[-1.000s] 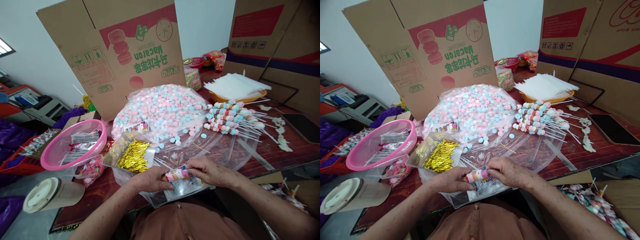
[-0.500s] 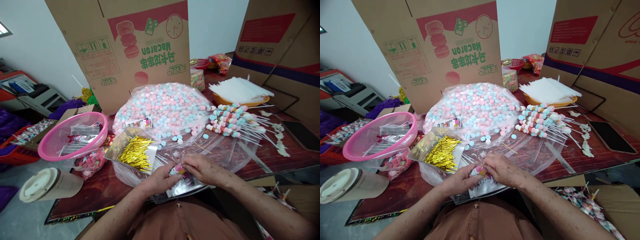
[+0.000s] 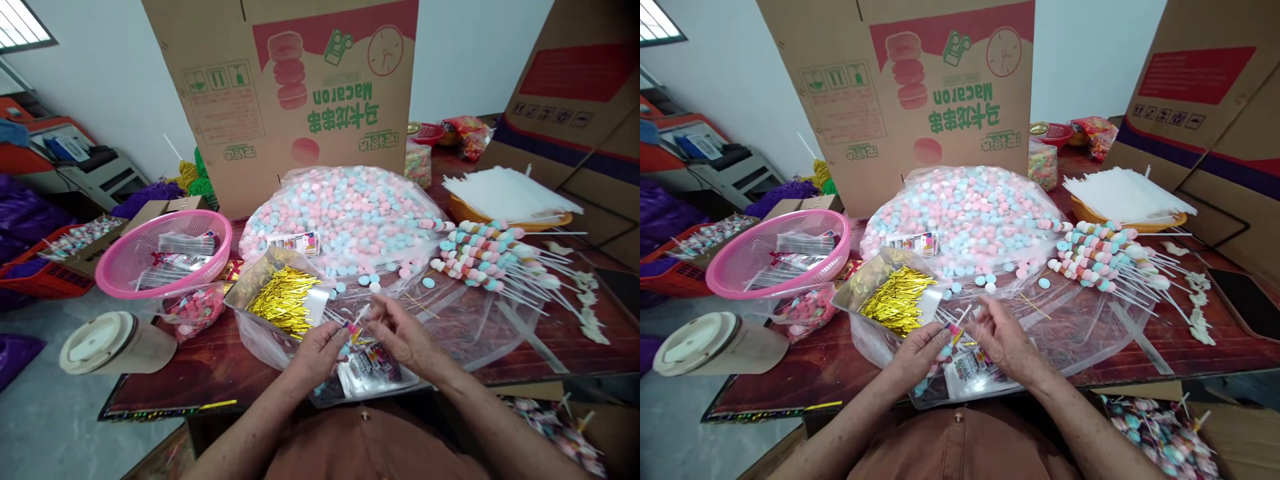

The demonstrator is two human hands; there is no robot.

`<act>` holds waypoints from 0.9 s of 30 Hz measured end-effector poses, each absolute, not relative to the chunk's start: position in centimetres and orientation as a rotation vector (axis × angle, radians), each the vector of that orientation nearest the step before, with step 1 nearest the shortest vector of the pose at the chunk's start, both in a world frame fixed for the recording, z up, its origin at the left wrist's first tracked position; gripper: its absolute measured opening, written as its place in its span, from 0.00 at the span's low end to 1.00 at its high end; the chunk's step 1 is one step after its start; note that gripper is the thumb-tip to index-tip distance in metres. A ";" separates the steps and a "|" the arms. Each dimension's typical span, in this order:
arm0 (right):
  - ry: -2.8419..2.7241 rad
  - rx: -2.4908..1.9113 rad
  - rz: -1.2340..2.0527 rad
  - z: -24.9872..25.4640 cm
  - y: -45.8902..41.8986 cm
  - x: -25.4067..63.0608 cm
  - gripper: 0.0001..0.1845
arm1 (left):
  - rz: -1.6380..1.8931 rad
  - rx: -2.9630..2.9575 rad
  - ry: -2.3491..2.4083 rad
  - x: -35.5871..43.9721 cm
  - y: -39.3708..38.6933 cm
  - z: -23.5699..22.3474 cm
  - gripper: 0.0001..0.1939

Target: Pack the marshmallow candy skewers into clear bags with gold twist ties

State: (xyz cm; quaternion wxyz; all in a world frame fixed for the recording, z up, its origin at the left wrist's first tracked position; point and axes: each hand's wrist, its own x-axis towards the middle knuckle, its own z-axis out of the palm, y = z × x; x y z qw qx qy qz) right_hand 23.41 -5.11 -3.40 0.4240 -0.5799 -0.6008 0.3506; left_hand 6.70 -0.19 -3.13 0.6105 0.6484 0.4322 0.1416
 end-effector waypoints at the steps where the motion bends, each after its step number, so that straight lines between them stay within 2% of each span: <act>1: -1.400 -1.428 1.052 -3.6 -5.2 22.7 0.16 | 0.381 1.643 1.000 6.7 -0.2 -3.2 0.18; 4: -1.155 -1.339 1.391 -4.1 -5.3 20.5 0.18 | 0.506 1.831 1.043 6.5 -0.3 -3.3 0.13; 6: -1.055 -1.341 1.398 -4.1 -5.4 19.4 0.18 | 0.532 1.648 0.988 6.2 -0.5 -3.3 0.12; 10: -1.083 -1.388 1.329 -3.7 -5.4 18.6 0.15 | 0.295 1.359 0.648 5.6 -0.4 -2.4 0.14; 12: -1.350 -1.475 1.068 -3.4 -5.2 18.7 0.13 | 0.205 1.471 0.636 5.3 0.1 -1.7 0.10; 14: -1.711 -1.517 0.596 -3.0 -4.8 19.0 0.13 | 0.144 1.566 0.722 5.1 0.8 -1.0 0.05; 16: -1.897 -1.484 0.144 -2.2 -4.1 19.3 0.14 | 0.079 1.523 0.784 4.9 1.4 -0.5 0.05; 19: -2.029 -1.348 -0.236 -0.7 -3.4 20.0 0.12 | 0.039 1.405 0.823 4.4 2.0 -0.2 0.08; 23: -2.530 -0.934 -0.347 -0.2 -3.4 20.5 0.17 | -0.034 1.388 0.721 3.5 1.8 -0.5 0.12; 27: -2.724 -0.895 -0.212 -1.7 -4.1 20.2 0.13 | -0.233 1.547 0.654 2.8 1.4 0.0 0.09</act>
